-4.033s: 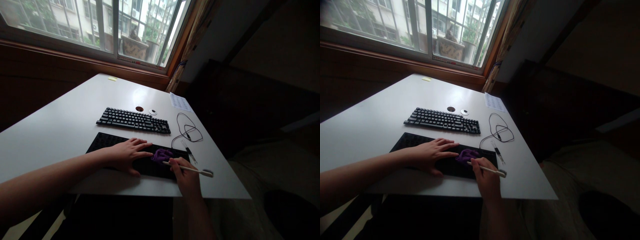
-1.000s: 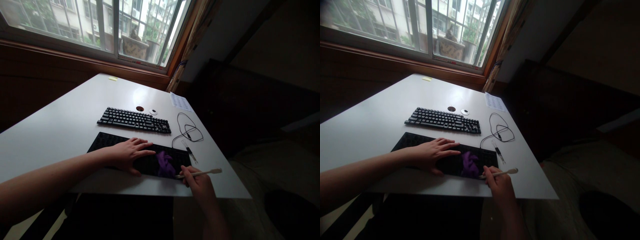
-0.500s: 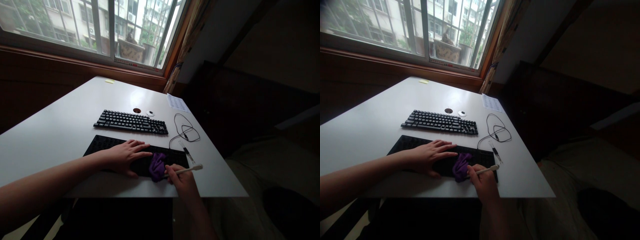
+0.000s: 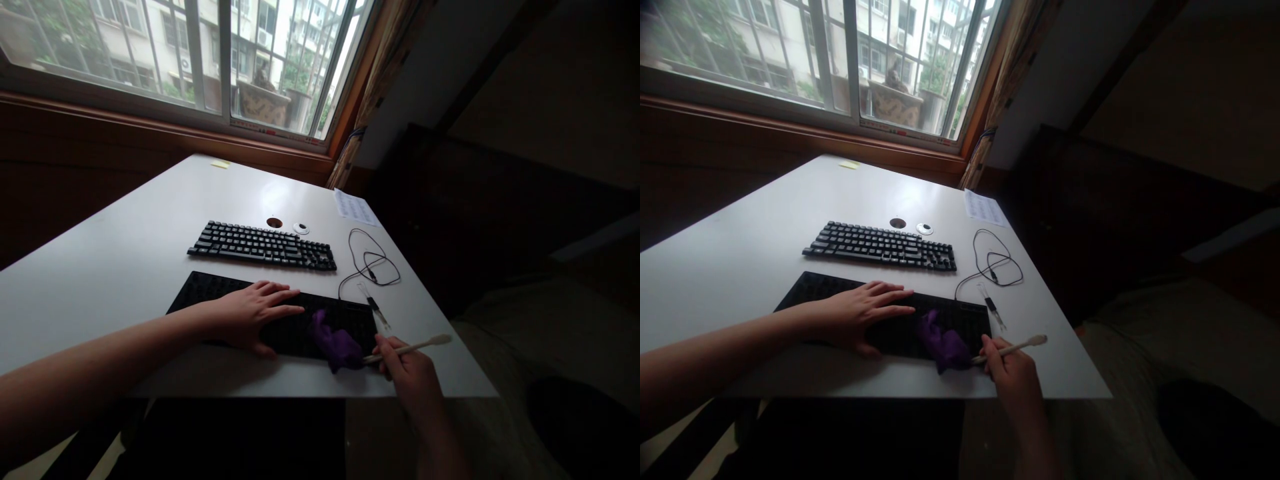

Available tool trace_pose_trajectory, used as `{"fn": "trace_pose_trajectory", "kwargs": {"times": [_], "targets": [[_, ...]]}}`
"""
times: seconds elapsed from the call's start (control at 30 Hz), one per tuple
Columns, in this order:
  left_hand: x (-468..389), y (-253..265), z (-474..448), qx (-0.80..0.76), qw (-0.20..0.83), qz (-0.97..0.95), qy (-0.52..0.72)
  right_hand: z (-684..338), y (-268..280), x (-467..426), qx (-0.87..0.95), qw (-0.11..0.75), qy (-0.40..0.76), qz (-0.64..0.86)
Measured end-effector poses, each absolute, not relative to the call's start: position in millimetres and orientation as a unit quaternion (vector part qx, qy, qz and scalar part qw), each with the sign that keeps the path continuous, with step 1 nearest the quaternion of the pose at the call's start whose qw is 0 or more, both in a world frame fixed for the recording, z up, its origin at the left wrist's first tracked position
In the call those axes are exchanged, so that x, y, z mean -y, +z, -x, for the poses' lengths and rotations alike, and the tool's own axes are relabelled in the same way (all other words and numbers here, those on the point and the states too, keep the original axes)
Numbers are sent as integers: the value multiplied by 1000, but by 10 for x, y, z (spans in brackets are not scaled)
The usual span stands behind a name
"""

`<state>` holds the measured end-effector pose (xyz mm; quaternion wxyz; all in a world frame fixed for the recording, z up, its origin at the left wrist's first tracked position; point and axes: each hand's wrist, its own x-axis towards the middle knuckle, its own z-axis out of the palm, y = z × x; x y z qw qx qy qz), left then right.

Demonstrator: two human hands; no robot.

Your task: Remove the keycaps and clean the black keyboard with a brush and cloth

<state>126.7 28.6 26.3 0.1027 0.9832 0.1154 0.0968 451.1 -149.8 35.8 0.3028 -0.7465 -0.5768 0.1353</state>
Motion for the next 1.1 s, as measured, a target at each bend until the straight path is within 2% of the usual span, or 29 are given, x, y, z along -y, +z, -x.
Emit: {"fn": "trace_pose_trajectory", "kwargs": {"times": [0.23, 0.5, 0.8, 1.1], "targets": [[-292, 252, -1260, -115, 98, -984, 97, -4807, 355, 1633, 552, 257, 73, 790], [-285, 269, -1262, -114, 112, -982, 105, -4722, 381, 1612, 578, 283, 57, 763], [-292, 243, -1265, -114, 105, -983, 102, -4243, 311, 1404, 636, 305, 95, 702], [-291, 234, -1264, -115, 105, -982, 104, -4359, 311, 1458, 603, 317, 102, 725]]}}
